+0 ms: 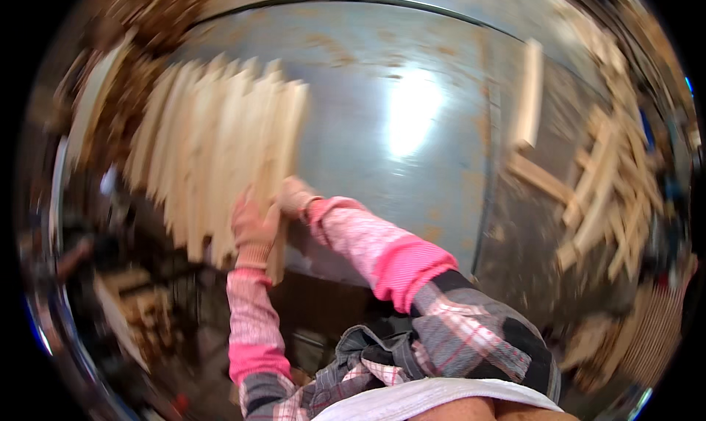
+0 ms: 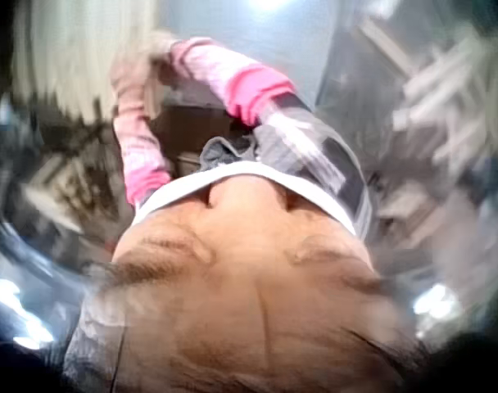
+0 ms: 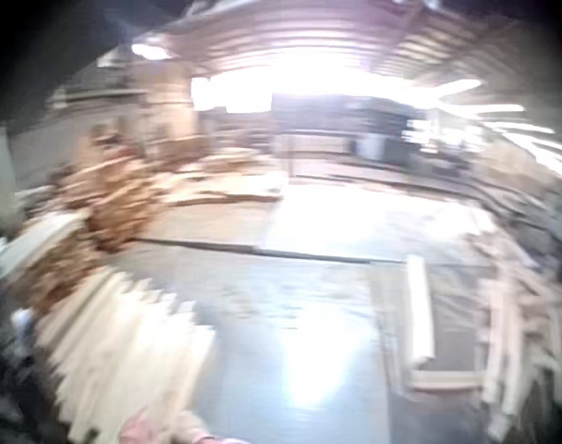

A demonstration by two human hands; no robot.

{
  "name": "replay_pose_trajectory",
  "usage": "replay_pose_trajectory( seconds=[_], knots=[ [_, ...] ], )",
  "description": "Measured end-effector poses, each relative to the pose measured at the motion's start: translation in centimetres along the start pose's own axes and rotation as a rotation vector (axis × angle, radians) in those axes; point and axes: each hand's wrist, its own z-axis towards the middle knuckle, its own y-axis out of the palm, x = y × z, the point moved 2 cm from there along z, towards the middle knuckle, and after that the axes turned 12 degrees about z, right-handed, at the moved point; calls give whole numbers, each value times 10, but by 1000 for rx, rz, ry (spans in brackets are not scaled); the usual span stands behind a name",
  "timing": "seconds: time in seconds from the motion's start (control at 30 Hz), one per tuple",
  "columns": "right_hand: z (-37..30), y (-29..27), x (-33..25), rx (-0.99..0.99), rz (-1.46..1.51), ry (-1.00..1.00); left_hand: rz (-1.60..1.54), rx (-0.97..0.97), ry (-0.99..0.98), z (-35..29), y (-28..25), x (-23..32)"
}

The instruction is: The person sorts wooden planks on a metal table, picking up pieces from a pile and arranging them into a neat stack. The person handles the wood by hand, repeatedly picking up planks and placing them in an organized pile.

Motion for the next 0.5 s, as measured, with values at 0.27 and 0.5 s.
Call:
replay_pose_trajectory(
  seconds=[0.27,0.5],
  knots=[
    [-119,-328,140,1017,-315,40,-353,-77,77,-1,-7,148],
    [-222,-498,366,801,-229,577,-621,-237,313,15,2,331]
  ],
)
